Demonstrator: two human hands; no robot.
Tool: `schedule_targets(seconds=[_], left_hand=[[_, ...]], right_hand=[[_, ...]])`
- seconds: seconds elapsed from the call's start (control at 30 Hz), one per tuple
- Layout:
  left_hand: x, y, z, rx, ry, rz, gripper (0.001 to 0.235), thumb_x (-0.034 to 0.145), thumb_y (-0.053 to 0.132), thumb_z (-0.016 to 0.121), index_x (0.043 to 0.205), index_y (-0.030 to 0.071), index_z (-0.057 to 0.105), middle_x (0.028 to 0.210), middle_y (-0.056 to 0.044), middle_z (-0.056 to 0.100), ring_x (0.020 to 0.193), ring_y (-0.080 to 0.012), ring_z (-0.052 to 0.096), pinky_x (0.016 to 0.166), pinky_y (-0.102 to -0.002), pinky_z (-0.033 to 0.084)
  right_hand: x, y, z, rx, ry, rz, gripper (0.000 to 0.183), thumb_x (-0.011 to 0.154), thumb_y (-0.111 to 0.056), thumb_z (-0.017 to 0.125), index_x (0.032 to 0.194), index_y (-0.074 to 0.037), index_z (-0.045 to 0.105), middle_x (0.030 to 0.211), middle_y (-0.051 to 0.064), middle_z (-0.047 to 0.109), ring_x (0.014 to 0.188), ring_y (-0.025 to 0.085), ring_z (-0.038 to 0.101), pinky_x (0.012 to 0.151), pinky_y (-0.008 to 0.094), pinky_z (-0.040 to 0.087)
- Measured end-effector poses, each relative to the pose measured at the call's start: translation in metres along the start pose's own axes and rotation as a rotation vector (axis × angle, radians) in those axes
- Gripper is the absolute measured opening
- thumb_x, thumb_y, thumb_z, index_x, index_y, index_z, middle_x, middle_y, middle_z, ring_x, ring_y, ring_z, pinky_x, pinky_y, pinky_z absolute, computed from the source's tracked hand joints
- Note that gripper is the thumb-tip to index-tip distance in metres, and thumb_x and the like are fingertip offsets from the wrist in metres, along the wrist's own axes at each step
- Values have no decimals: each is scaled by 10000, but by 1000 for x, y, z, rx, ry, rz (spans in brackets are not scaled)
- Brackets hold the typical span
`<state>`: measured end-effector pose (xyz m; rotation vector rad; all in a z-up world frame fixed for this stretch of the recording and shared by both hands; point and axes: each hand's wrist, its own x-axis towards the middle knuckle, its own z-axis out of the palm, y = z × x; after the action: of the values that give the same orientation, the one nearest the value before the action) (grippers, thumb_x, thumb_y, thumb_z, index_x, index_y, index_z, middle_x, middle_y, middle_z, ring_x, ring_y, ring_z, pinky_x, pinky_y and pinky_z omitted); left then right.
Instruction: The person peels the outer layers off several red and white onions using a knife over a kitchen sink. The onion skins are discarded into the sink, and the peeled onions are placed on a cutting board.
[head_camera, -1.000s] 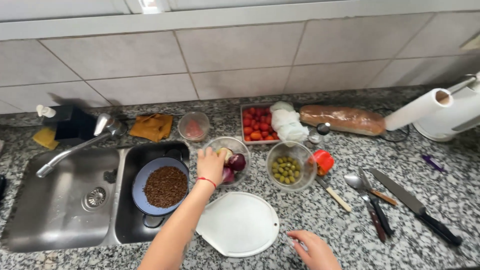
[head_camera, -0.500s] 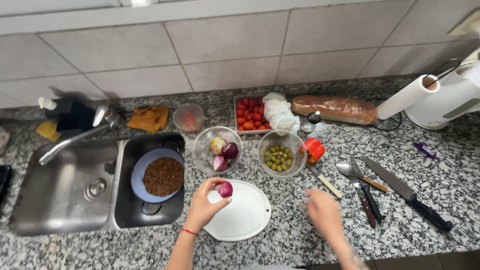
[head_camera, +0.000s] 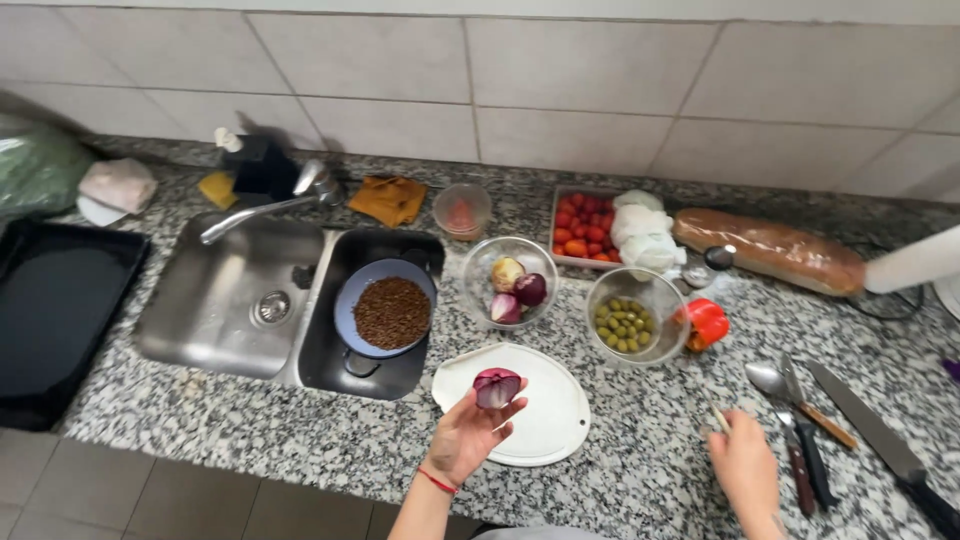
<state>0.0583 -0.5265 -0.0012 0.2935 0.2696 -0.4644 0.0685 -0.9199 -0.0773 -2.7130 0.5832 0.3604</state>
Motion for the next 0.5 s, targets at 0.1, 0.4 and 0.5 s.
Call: schedule_targets(seconds=[0.1, 0.4, 0.5], left_hand=[[-4, 2, 14, 75, 24, 98, 617, 792, 111, 600, 1342, -32, 360, 1314, -279, 477, 896, -213, 585, 645, -246, 524], [1, -3, 20, 422, 65, 189, 740, 680, 71, 754, 1327, 61, 396, 1306, -197, 506, 1092, -308, 579, 982, -366, 433], [2, -6, 19, 409, -79, 192, 795, 681, 95, 799, 1341, 79, 356, 1387, -211, 430, 1103, -280, 562, 998, -359, 423]], right_hand=[[-13, 24, 7, 157, -42, 324, 412, 848, -309, 461, 1209, -128, 546, 1067, 262, 667, 963, 483, 602, 854, 488, 423], [-92, -95, -29, 661, -179, -93, 276, 935, -279, 436, 1073, -149, 637, 671, 16, 578, 491, 134, 427, 470, 272, 319], [-95, -121, -20, 854, -300, -239, 226, 921, -164, 460, 982, -57, 650, 617, 35, 585, 480, 108, 445, 420, 212, 337]])
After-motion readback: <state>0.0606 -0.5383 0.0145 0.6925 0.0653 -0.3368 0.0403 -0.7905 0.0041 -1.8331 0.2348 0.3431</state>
